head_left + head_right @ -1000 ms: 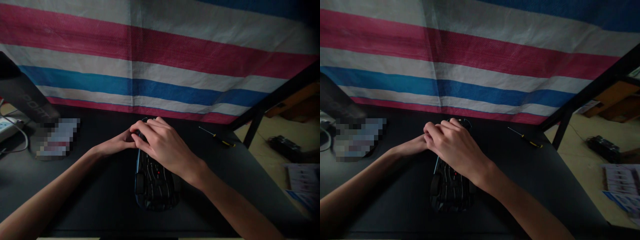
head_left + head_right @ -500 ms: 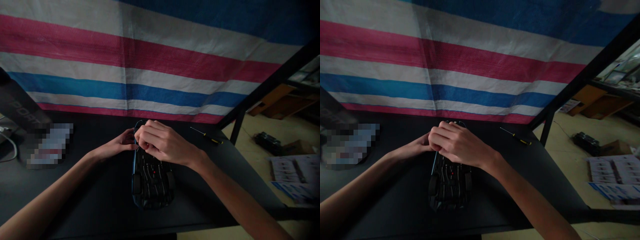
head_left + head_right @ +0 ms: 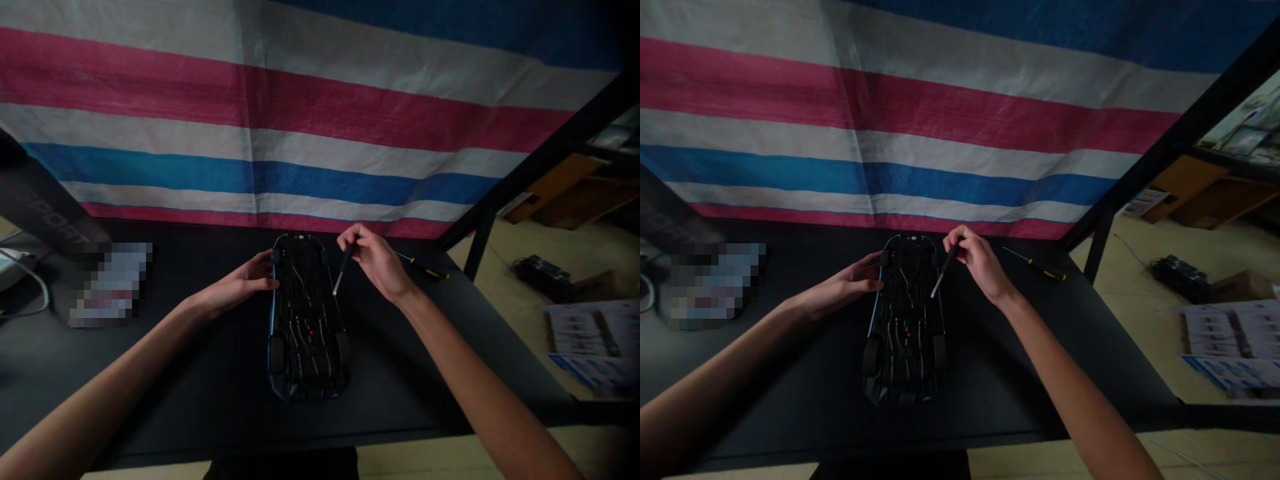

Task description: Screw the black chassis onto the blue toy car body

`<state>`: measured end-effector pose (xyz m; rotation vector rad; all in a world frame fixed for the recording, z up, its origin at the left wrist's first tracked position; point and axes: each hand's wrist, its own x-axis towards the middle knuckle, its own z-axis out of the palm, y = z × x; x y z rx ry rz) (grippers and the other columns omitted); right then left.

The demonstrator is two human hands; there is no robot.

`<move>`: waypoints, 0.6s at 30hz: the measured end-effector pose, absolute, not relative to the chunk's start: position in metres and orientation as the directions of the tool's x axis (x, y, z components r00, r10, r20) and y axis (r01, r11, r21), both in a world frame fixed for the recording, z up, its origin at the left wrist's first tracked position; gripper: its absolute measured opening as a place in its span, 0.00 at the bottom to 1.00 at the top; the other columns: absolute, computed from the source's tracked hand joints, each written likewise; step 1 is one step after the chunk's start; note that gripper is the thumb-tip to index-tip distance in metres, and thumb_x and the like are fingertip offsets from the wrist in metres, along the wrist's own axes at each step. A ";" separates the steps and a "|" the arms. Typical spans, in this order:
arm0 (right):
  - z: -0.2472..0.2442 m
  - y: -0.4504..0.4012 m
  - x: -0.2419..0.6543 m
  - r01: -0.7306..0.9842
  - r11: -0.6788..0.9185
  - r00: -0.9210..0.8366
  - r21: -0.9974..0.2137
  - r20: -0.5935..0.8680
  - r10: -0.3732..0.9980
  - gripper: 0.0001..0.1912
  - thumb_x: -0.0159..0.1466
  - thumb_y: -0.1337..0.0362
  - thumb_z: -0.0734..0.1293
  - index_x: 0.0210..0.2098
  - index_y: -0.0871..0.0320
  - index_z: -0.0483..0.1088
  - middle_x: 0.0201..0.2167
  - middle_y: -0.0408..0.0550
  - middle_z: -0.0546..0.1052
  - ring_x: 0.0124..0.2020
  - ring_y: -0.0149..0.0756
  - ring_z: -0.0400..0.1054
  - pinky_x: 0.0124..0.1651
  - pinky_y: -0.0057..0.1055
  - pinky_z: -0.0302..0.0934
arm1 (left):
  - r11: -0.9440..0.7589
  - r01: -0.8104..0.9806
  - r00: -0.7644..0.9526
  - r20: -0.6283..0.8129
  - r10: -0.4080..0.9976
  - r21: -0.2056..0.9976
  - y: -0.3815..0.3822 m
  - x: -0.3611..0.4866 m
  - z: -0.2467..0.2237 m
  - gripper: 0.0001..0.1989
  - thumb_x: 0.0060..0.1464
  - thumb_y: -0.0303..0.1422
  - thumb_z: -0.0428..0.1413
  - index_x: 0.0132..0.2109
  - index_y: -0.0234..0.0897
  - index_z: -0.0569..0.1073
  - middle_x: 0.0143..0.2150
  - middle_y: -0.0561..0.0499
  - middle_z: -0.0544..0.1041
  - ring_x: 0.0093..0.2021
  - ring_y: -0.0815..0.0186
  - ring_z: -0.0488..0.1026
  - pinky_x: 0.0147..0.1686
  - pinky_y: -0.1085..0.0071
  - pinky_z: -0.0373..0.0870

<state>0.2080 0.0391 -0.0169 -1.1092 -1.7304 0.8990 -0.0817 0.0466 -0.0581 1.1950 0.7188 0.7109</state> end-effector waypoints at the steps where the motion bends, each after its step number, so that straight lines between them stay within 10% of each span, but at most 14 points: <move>1: -0.023 0.037 0.217 0.323 0.312 -0.235 -0.894 0.243 0.941 0.06 0.68 0.62 0.50 0.37 0.52 0.55 0.35 0.44 0.66 0.36 0.36 0.62 0.39 0.32 0.59 | 0.219 -0.105 0.588 -0.117 0.800 0.970 0.047 -0.081 -0.058 0.40 0.54 0.30 0.66 0.71 0.39 0.60 0.65 0.40 0.74 0.71 0.51 0.63 0.71 0.52 0.54; 8: -0.062 0.027 0.255 0.562 0.209 -0.336 -0.800 0.010 0.942 0.07 0.68 0.60 0.60 0.40 0.54 0.67 0.35 0.45 0.73 0.39 0.38 0.67 0.46 0.36 0.61 | 0.221 -0.123 0.598 -0.105 0.794 0.967 0.048 -0.081 -0.059 0.36 0.54 0.29 0.67 0.68 0.41 0.66 0.66 0.42 0.72 0.69 0.51 0.65 0.70 0.53 0.57; 18: -0.066 0.014 0.245 0.902 0.238 -0.240 -0.360 0.040 0.970 0.09 0.71 0.59 0.59 0.49 0.52 0.64 0.40 0.49 0.79 0.34 0.40 0.74 0.37 0.35 0.63 | 0.339 -0.295 0.577 -0.116 0.809 0.893 0.050 -0.077 -0.071 0.29 0.56 0.25 0.60 0.65 0.40 0.69 0.61 0.46 0.78 0.60 0.58 0.74 0.67 0.61 0.60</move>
